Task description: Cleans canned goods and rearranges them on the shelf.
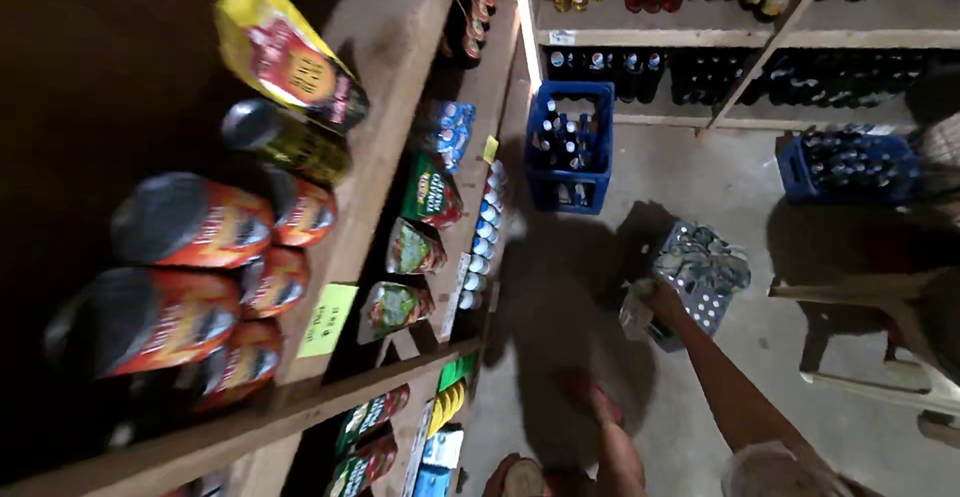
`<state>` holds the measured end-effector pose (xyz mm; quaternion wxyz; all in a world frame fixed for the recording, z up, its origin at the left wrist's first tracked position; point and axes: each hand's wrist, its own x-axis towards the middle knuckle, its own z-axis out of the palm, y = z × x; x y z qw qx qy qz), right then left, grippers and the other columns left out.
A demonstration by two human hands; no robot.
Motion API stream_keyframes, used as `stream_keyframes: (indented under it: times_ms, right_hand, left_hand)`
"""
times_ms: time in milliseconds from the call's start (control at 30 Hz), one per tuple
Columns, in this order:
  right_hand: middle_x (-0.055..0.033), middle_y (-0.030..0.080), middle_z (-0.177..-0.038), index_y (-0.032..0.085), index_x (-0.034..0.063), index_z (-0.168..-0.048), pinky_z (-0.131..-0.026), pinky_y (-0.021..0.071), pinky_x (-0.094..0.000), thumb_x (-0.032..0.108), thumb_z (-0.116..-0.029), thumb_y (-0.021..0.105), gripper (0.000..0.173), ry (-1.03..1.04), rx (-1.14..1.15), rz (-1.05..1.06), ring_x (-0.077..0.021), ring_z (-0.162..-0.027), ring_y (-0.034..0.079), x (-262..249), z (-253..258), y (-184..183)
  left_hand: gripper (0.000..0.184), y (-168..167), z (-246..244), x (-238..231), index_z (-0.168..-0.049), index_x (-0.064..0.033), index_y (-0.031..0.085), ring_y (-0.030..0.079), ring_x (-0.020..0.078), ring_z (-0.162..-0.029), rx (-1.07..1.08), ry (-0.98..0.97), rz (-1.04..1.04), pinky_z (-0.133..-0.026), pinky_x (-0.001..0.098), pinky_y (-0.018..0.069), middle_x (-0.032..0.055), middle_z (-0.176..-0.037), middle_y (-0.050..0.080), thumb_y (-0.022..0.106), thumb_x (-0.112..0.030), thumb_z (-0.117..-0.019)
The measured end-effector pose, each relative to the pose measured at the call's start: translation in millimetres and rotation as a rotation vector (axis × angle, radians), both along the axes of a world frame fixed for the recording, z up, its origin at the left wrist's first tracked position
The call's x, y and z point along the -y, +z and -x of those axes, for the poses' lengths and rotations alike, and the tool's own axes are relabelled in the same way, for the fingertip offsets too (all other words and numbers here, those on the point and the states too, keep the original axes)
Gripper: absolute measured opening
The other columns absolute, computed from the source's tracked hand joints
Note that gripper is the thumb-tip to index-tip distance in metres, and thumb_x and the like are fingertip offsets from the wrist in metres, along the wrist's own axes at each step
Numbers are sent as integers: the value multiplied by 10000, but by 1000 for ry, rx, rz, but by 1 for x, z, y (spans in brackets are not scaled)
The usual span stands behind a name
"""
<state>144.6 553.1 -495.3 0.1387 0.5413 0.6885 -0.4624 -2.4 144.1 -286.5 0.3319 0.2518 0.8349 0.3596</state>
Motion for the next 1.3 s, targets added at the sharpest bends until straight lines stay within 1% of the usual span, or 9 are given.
stream_keyframes:
  times_ms: [333, 433, 567, 633, 700, 833, 933, 1133, 1300]
  right_hand:
    - [-249, 600, -1352, 633, -35, -1301, -1085, 459, -481, 21, -988, 560, 327, 394, -483, 115, -335, -1253, 586, 29, 51, 242]
    - [-148, 658, -1278, 625, -23, -1296, -970, 539, -332, 54, -963, 526, 356, 488, -817, 57, -147, -1103, 652, 72, 56, 339]
    - [-144, 704, -1178, 658, -65, -1211, -924, 560, -284, 58, -899, 671, 335, 577, -1123, -222, -125, -1059, 676, 165, 70, 436]
    - [-155, 680, -1311, 714, 7, -1236, -1105, 474, -449, 125, -945, 681, 316, 884, -1156, -392, -303, -1314, 583, 203, 82, 445]
    - [-150, 650, -1371, 702, 60, -1281, -1119, 443, -543, 165, -969, 642, 334, 1043, -1226, -584, -395, -1362, 528, 229, 96, 440]
    - [-177, 696, -1247, 727, 42, -1179, -1002, 539, -507, 180, -983, 620, 263, 1041, -1306, -811, -397, -1198, 641, 258, 114, 464]
    - [-161, 727, -1188, 741, 24, -1144, -977, 551, -455, 140, -975, 618, 239, 1066, -1381, -792, -351, -1112, 688, 267, 120, 486]
    - [-186, 602, -1396, 696, 121, -1275, -1041, 494, -530, 162, -982, 618, 306, 1414, -1245, -614, -421, -1294, 553, 293, 139, 509]
    - [-205, 705, -1164, 748, 41, -1139, -946, 570, -461, 16, -952, 604, 237, 1371, -1424, -671, -365, -1095, 685, 302, 165, 498]
  left_hand:
    - [732, 129, 33, -55, -1374, 35, 589, 644, 208, -1217, -91, 189, -295, -1068, 382, 511, 179, -1328, 656, 896, -94, -722]
    - [739, 168, 35, -54, -1395, -4, 585, 632, 204, -1246, -143, 135, -334, -1102, 390, 494, 147, -1348, 654, 906, -137, -742]
    - [648, 201, 27, -45, -1382, 28, 591, 636, 234, -1245, -242, 126, -378, -1105, 411, 484, 175, -1341, 657, 834, -56, -786]
    - [436, 222, 17, -40, -1272, 53, 649, 677, 239, -1154, -257, 224, -320, -1048, 427, 514, 185, -1212, 708, 732, -3, -847]
    - [283, 240, 11, -32, -1165, 47, 686, 702, 222, -1053, -278, 321, -293, -984, 424, 539, 166, -1079, 734, 690, -47, -899]
    - [290, 260, 7, -10, -1189, 5, 696, 719, 221, -1009, -380, 454, -339, -949, 453, 559, 139, -1045, 747, 655, -59, -910]
    - [532, 277, 13, 15, -1328, -38, 656, 711, 184, -1067, -413, 516, -415, -980, 417, 560, 111, -1162, 740, 759, -20, -806]
    - [396, 277, 5, 51, -1170, 4, 717, 727, 248, -960, -558, 577, -305, -900, 483, 565, 137, -1024, 753, 774, -146, -808]
    - [618, 270, 2, 76, -1330, -65, 676, 717, 228, -1080, -578, 626, -292, -977, 486, 553, 102, -1175, 746, 839, -209, -751]
